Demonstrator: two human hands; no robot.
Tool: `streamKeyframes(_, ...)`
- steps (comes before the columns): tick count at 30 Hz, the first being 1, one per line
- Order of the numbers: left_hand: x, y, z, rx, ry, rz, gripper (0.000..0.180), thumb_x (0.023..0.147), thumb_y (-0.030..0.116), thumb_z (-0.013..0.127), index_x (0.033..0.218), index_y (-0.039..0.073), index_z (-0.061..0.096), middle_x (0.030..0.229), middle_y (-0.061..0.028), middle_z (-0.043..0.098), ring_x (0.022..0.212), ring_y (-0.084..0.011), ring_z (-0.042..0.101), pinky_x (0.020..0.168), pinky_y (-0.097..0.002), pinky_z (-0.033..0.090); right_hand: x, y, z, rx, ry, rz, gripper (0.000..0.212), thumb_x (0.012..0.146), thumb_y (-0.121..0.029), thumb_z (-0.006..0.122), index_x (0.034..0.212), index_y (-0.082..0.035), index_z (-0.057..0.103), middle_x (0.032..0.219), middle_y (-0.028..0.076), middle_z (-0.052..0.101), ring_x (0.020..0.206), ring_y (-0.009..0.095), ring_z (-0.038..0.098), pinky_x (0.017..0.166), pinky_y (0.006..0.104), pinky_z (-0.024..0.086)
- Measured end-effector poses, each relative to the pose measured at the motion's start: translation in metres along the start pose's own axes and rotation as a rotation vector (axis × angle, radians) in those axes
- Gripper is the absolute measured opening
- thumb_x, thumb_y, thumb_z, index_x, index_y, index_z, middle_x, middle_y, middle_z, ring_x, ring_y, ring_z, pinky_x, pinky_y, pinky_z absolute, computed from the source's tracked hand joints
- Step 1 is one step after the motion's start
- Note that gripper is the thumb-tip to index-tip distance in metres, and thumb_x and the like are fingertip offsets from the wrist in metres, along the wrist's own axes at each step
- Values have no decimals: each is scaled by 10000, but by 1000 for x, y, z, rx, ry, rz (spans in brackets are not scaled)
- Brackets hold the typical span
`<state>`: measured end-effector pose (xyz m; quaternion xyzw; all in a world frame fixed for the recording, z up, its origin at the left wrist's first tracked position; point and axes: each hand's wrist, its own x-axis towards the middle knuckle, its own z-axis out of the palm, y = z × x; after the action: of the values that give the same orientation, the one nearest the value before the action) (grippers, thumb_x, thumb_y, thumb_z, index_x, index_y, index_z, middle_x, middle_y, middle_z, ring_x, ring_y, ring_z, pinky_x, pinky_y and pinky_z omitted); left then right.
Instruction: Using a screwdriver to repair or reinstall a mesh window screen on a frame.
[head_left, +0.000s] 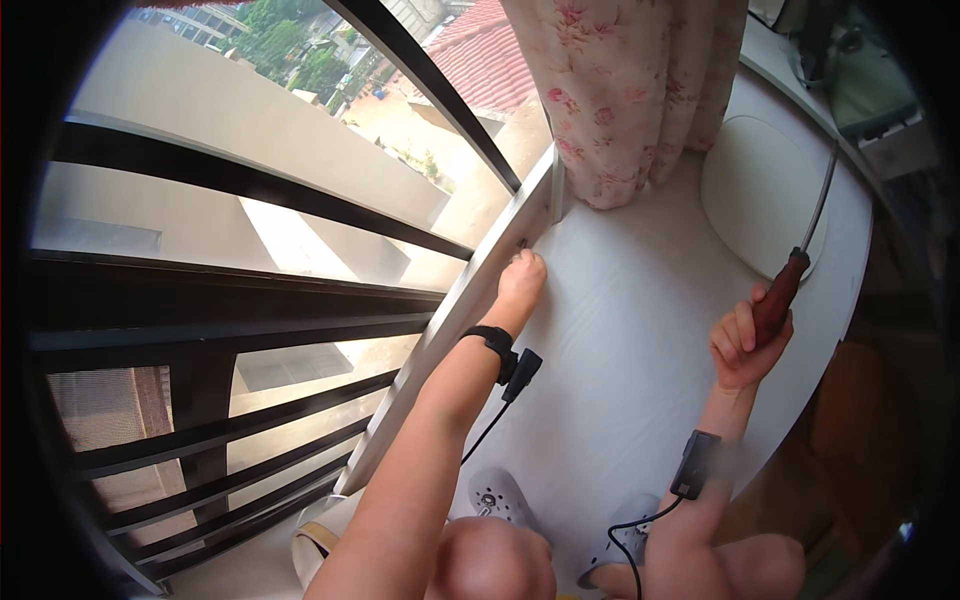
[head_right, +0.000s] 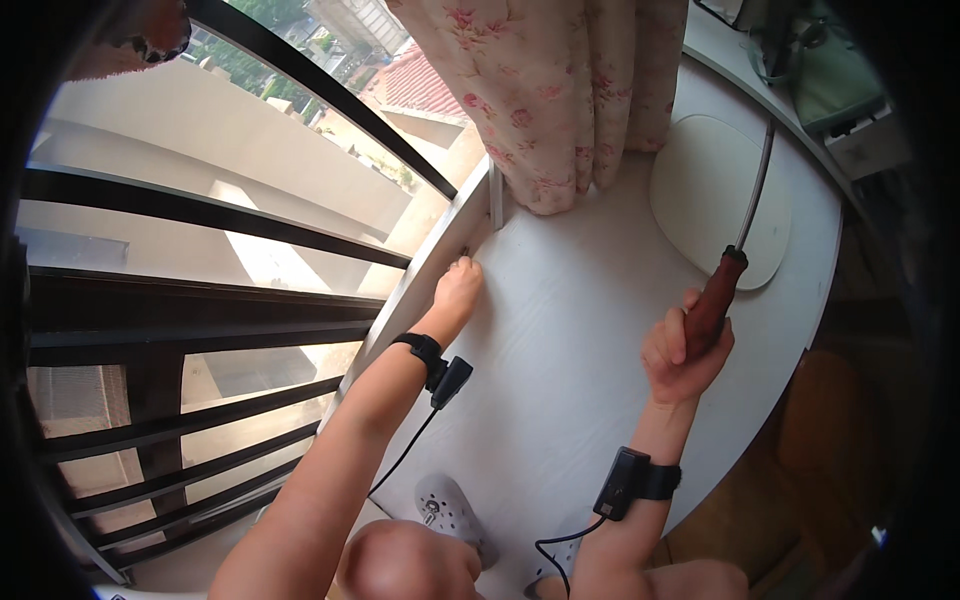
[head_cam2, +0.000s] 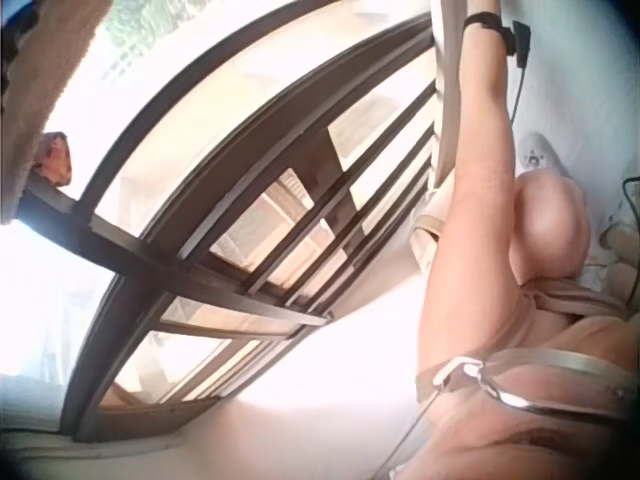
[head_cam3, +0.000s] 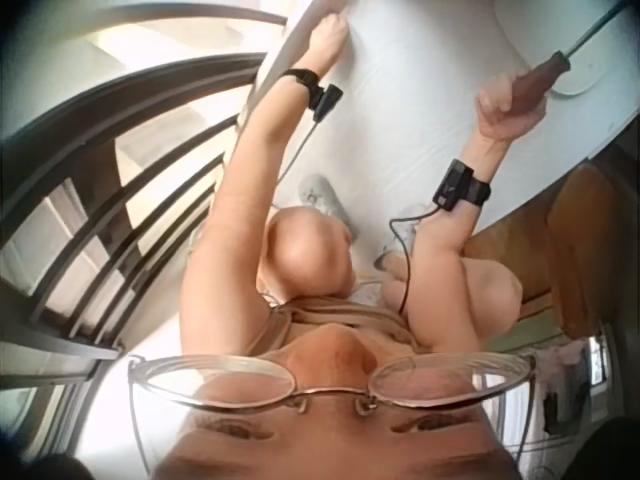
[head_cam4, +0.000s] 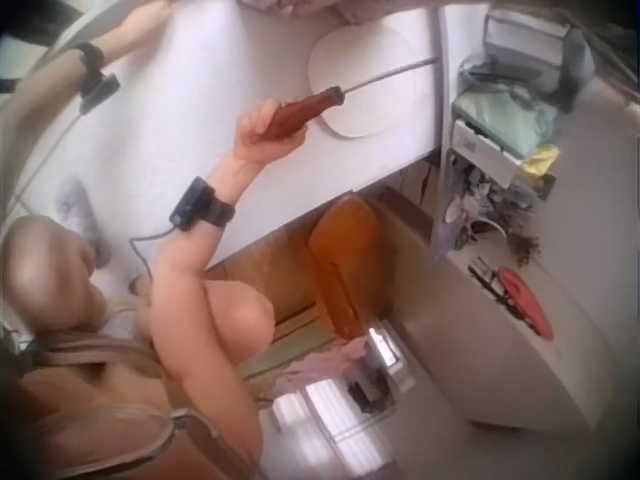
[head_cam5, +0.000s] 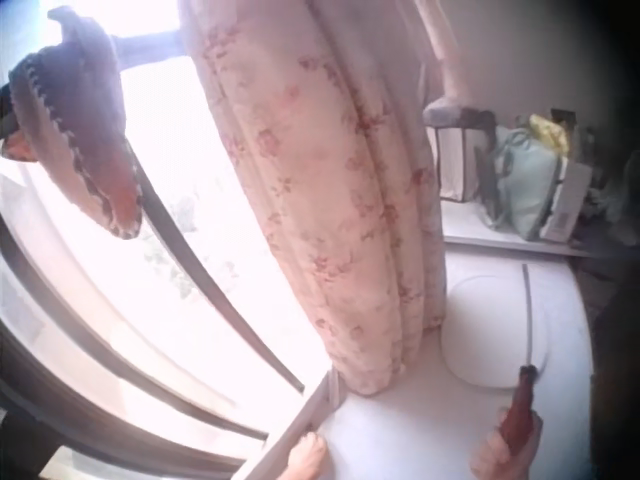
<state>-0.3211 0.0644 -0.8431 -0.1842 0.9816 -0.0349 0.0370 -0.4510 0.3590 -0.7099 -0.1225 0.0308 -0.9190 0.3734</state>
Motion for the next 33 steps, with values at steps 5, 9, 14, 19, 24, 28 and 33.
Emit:
streamKeyframes(5, 5, -5, 15, 64, 61, 70, 104, 720, 61, 547, 784, -10, 587, 783, -125, 553, 723, -229, 619, 578, -287, 541, 2, 15, 2, -42, 29, 84, 408, 882, -365, 403, 1059, 1, 449, 501, 90, 393, 352, 138, 274, 325, 262, 271)
streamKeyframes(9, 10, -7, 14, 26, 155, 15, 83, 716, 78, 545, 750, 15, 585, 736, -106, 551, 649, -201, 616, 527, -275, 532, 9, 38, -2, -49, 78, 136, 420, 868, -381, 430, 1055, -5, 458, 509, 91, 410, 358, 134, 285, 330, 257, 279)
streamKeyframes(14, 11, -12, 12, 103, 76, 103, 119, 721, 76, 544, 818, 14, 576, 756, -102, 544, 660, -194, 617, 523, -274, 530, 18, 55, -4, -11, 100, 194, 433, 842, -399, 478, 1042, -14, 471, 510, 90, 427, 358, 129, 302, 325, 245, 289)
streamKeyframes(19, 40, 1, -7, -63, 150, 133, 266, 736, 60, 534, 992, -15, 535, 914, -117, 521, 714, -202, 620, 551, -281, 536, 17, 58, -5, -42, 92, 182, 427, 837, -396, 490, 1035, -18, 474, 503, 87, 432, 349, 122, 292, 308, 234, 275)
streamKeyframes(24, 75, 5, -14, -144, 179, 70, 248, 762, 11, 487, 1007, -10, 452, 991, -145, 478, 772, -272, 617, 605, -322, 536, 10, 51, -8, -59, 105, 152, 424, 839, -396, 482, 1027, -17, 480, 492, 84, 423, 343, 124, 282, 309, 241, 270)
streamKeyframes(28, 80, 10, -7, -147, 222, -17, 235, 762, 20, 504, 991, -15, 461, 1053, -162, 494, 746, -232, 637, 560, -296, 540, 5, 45, -10, -26, 133, 112, 433, 844, -401, 453, 1030, -11, 486, 488, 85, 415, 345, 132, 279, 320, 256, 261)
streamKeyframes(33, 78, 5, -8, -197, 260, 14, 220, 767, 23, 501, 981, -5, 460, 1108, -184, 500, 715, -232, 645, 564, -310, 541, 1, 46, -14, -7, 168, 86, 439, 841, -397, 450, 1039, -7, 490, 489, 90, 419, 346, 135, 279, 320, 258, 253)
